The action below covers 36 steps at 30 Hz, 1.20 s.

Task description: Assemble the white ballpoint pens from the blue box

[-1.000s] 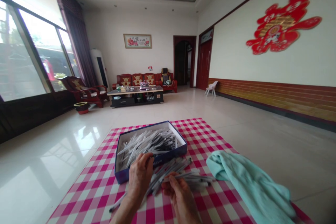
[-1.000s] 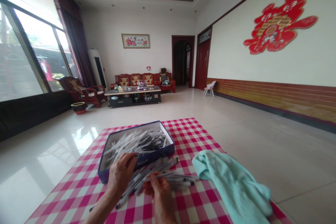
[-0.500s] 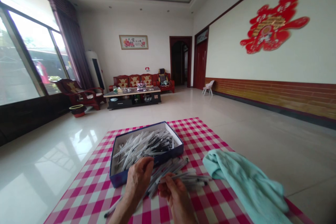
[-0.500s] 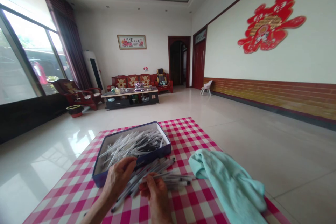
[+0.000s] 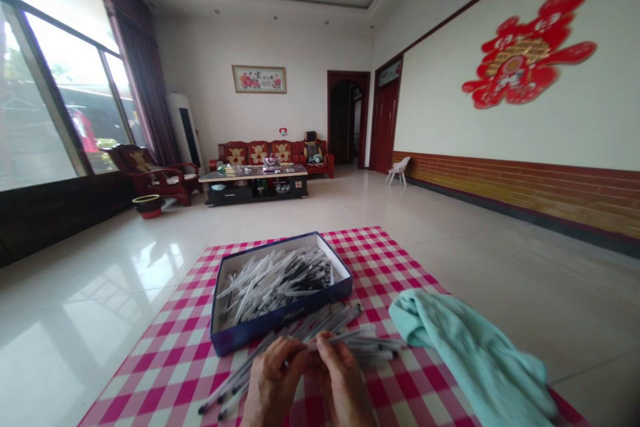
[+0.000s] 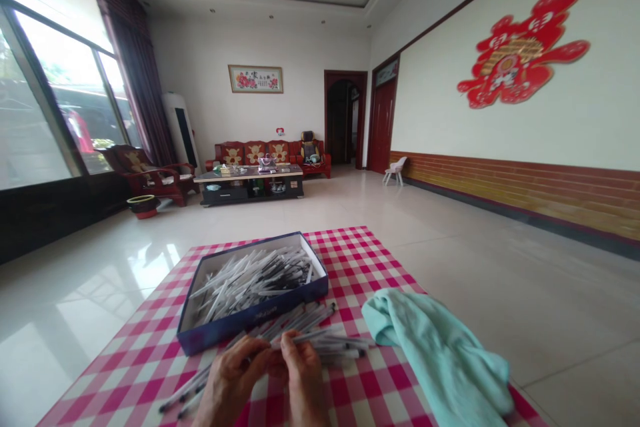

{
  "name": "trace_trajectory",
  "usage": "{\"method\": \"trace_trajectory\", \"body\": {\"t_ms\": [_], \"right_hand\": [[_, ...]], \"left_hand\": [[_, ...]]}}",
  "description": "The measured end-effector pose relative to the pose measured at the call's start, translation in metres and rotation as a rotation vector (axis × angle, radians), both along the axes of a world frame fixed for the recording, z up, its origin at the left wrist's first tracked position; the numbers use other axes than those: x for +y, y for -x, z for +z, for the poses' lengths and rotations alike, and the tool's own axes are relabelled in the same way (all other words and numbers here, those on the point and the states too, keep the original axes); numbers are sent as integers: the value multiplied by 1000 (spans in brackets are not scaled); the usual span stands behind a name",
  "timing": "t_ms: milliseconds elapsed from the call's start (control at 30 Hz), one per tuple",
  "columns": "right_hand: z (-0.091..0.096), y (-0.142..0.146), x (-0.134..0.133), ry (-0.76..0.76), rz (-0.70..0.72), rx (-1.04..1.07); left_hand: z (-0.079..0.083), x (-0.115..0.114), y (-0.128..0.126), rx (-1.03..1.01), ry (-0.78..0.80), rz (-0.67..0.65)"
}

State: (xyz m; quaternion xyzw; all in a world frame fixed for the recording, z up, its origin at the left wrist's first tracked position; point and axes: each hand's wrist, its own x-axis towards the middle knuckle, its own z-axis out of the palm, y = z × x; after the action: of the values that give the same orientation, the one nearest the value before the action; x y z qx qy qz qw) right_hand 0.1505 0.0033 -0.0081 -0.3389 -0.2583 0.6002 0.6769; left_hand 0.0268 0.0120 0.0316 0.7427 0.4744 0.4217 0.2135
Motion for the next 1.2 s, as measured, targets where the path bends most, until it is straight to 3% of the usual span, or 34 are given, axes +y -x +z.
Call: {"method": "trace_trajectory", "body": {"t_ms": [167, 367, 500, 633, 700, 833, 967, 1100, 1200], "right_hand": [[1, -2, 0, 95, -38, 123], [-1, -4, 3, 87, -83, 251], [0, -3, 4, 69, -86, 273], [0, -1, 3, 65, -81, 243], [-1, 0, 3, 64, -75, 226], [-5, 1, 3, 72, -72, 165], [-5, 3, 2, 50, -45, 87], [-2, 7, 0, -16, 15, 55], [2, 9, -1, -62, 90, -18]], "left_hand": [[10, 3, 18, -8, 71, 63], [35, 15, 71, -78, 167, 95], [47, 29, 94, -265, 162, 257], [51, 50, 77, -112, 56, 603], [52, 62, 60, -4, 29, 667], [54, 81, 30, 131, 2, 634], [57, 85, 22, 229, -6, 597], [59, 68, 22, 254, -18, 569], [53, 47, 17, 146, 37, 418]]}}
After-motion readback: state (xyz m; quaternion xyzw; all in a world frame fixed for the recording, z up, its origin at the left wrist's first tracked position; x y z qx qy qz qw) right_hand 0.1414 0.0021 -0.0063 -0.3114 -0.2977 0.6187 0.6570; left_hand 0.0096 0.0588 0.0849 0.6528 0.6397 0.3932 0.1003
